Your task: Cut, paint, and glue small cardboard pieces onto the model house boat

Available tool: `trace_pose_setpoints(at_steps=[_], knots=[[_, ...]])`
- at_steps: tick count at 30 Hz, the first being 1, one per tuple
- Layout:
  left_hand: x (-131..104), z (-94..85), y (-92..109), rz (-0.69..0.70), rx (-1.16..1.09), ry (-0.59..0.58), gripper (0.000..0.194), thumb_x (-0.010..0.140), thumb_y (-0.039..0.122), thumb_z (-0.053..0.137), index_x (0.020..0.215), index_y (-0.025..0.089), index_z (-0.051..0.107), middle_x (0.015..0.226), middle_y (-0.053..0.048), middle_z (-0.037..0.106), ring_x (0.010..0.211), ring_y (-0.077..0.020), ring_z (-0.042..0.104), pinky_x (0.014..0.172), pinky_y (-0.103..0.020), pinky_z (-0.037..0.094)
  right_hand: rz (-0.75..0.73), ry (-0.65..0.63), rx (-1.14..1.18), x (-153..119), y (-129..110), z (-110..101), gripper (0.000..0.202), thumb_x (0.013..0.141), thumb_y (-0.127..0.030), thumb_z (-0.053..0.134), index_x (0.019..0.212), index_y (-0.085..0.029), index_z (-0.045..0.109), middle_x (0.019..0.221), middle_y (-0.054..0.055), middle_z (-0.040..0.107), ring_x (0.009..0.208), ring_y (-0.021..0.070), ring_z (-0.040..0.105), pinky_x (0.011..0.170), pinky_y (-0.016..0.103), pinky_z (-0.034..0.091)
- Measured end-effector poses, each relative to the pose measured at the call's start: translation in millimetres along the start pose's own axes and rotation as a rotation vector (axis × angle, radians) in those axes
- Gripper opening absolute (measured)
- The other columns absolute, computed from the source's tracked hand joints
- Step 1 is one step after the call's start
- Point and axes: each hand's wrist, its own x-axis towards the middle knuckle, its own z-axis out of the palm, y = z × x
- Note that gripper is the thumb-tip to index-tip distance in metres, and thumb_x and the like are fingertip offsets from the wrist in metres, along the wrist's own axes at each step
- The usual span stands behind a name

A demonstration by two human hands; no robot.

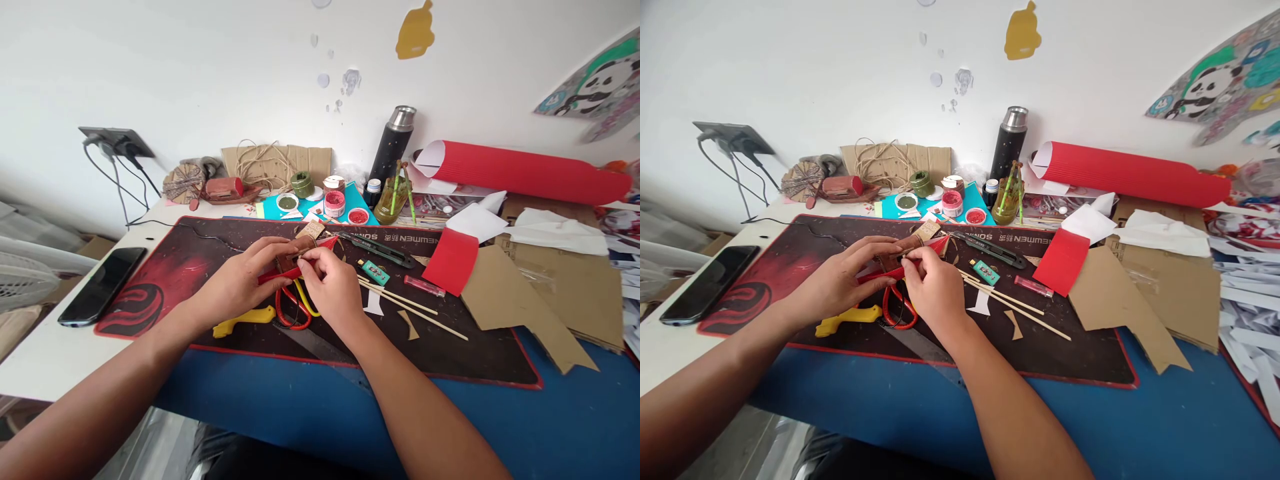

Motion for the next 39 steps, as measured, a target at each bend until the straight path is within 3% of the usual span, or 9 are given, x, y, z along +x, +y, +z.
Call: trace_pose_setpoints(at_steps=[20,27,29,34,39], knots=[[0,0.0,-3,-0.075,-0.117,-0.017,0.046,0.104,0.049,0.066,0.144,0.028,0.057,0.149,-0.011,0.064,0.134,-0.0294,0.064,0.112,-0.048,0.056,0.019,-0.01,0.002,-1,-2,-1,0.013,0.1,-0.031,0.066,0.092,-0.023,0.072,0.058,-0.006,0.056,0.054,0.0143,0.054,0.059,0.028,0.036],[-5,-13.6,-15,-0.123,-0.065,0.079,0.049,0.102,0.05,0.07,0.144,0.028,0.058,0.149,-0.01,0.065,0.133,-0.0301,0.066,0.111,-0.047,0.057,-0.015,0.03,0.063,-3,-5,-6,0.021,0.103,-0.039,0.062,0.097,-0.022,0.074,0.059,-0.005,0.056,0.054,0.0144,0.052,0.059,0.028,0.039],[-9,-22.0,-20,-0.166,-0.062,0.133,0.05,0.101,0.049,0.07,0.145,0.029,0.058,0.151,-0.01,0.064,0.129,-0.0291,0.068,0.107,-0.046,0.059,-0.048,-0.021,0.088,-6,-8,-6,0.023,0.103,-0.041,0.063,0.097,-0.022,0.075,0.06,-0.005,0.057,0.053,0.0139,0.053,0.059,0.027,0.04],[-23,-37.0,-33,-0.209,-0.086,0.197,0.051,0.1,0.047,0.071,0.146,0.029,0.057,0.15,-0.01,0.065,0.121,-0.0275,0.071,0.098,-0.043,0.063,-0.181,-0.303,-0.011,-13,-22,4,0.03,0.102,-0.051,0.072,0.114,-0.023,0.077,0.069,-0.003,0.066,0.062,0.0145,0.061,0.066,0.027,0.046],[-34,-43.7,-42,-0.227,-0.052,0.244,0.05,0.099,0.045,0.072,0.144,0.028,0.058,0.147,-0.01,0.066,0.13,-0.0306,0.067,0.104,-0.046,0.06,-0.462,-0.534,-0.338,-17,-39,20,0.053,0.095,-0.06,0.078,0.128,-0.019,0.074,0.102,0.009,0.076,0.098,0.0278,0.07,0.09,0.04,0.052]])
